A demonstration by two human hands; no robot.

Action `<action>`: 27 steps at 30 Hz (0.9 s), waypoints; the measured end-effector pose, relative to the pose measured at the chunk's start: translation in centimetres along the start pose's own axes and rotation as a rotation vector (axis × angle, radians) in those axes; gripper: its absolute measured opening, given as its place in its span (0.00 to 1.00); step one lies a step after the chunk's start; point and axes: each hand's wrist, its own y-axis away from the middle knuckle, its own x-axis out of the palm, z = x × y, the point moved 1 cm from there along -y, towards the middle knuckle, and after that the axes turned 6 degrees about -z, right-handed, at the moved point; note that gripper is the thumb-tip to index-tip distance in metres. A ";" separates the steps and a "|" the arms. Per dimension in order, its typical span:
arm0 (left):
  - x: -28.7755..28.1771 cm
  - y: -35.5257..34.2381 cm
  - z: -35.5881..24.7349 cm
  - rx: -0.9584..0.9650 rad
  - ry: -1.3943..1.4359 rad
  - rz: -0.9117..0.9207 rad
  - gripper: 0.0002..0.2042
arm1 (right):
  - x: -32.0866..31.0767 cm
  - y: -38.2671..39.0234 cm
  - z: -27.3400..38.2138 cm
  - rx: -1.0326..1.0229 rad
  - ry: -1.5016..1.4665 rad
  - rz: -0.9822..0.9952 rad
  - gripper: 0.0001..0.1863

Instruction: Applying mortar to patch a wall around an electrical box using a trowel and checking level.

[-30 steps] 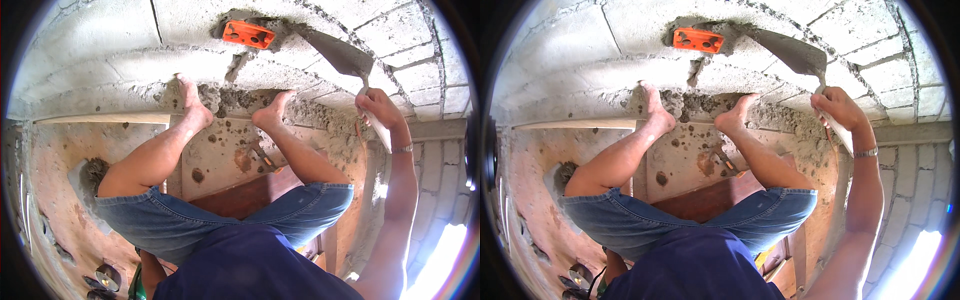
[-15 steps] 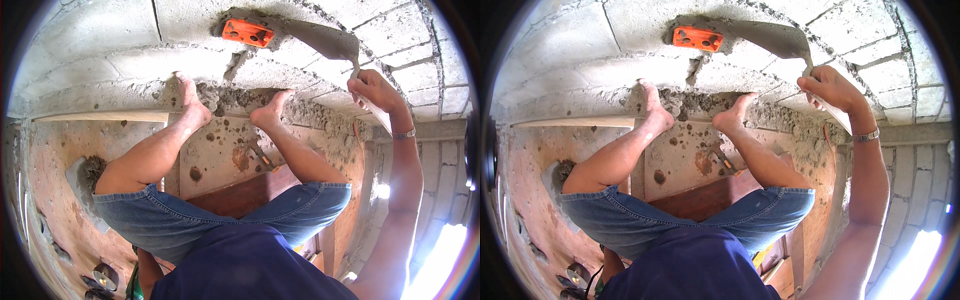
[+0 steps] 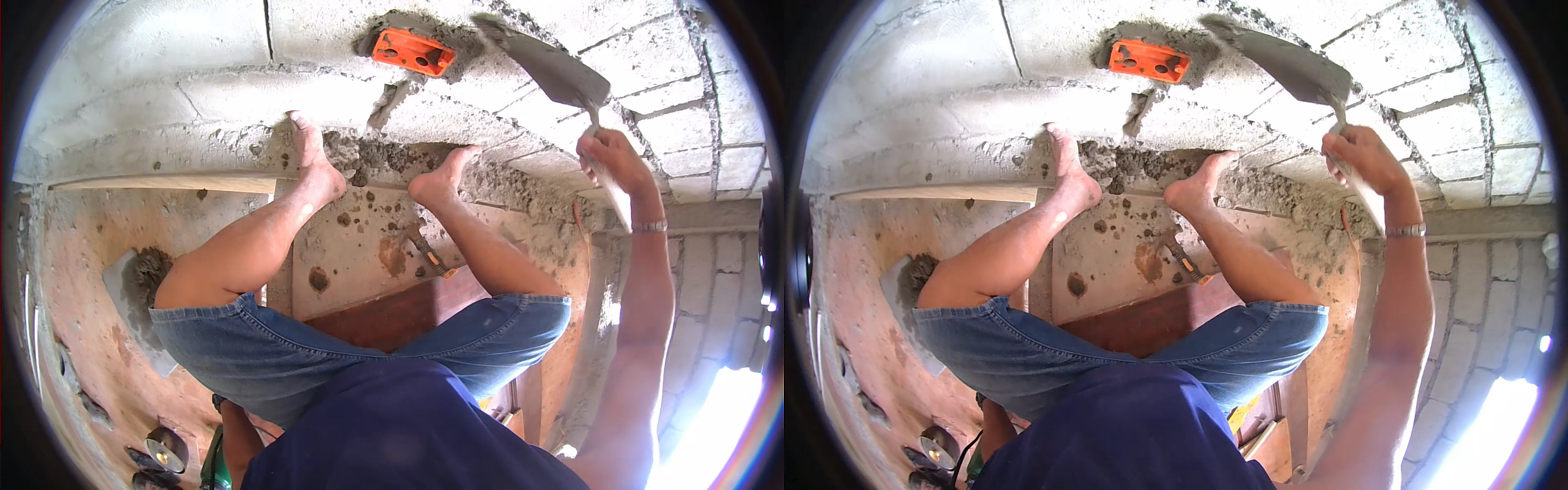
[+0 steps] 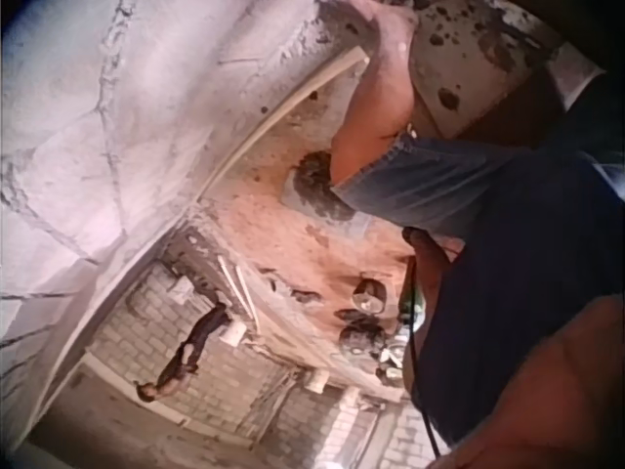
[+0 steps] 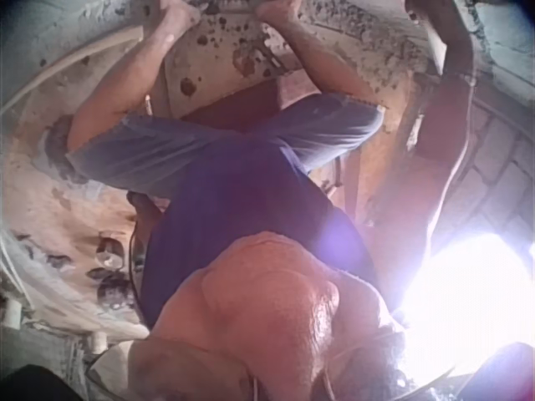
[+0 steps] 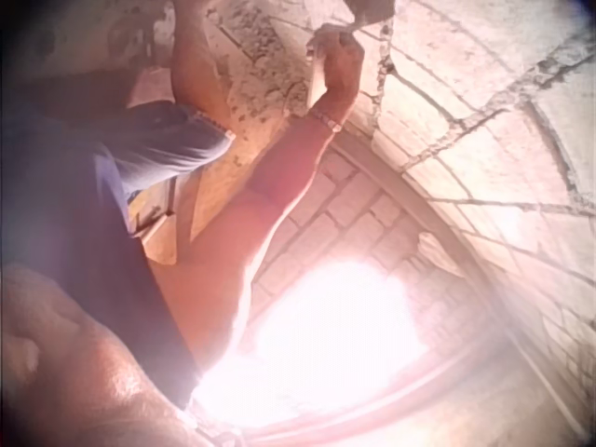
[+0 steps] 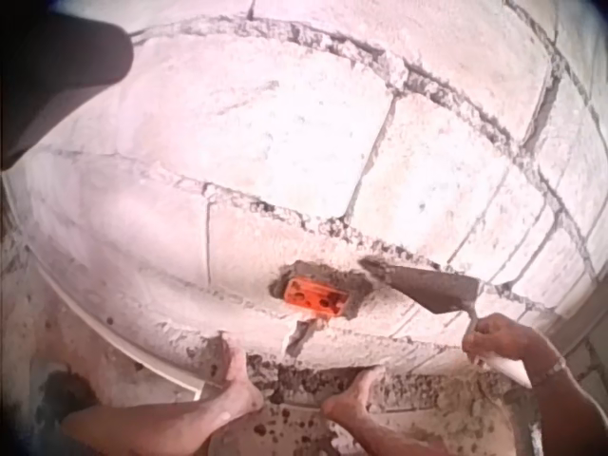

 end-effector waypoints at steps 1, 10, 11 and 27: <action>-1.2 0.6 -0.2 0.049 0.019 0.112 0.41 | -0.1 1.0 -0.3 0.022 -0.037 -0.050 0.20; -32.3 24.6 -8.2 1.540 -0.021 -0.251 0.10 | 7.8 6.2 6.2 -0.236 -0.159 0.020 0.19; -32.9 27.6 -8.1 1.592 -0.105 -0.238 0.10 | 9.3 5.5 7.8 -0.281 -0.177 0.127 0.21; -33.0 32.1 -12.1 1.577 -0.239 -0.053 0.16 | 33.3 -3.6 29.2 -0.866 -0.011 0.191 0.14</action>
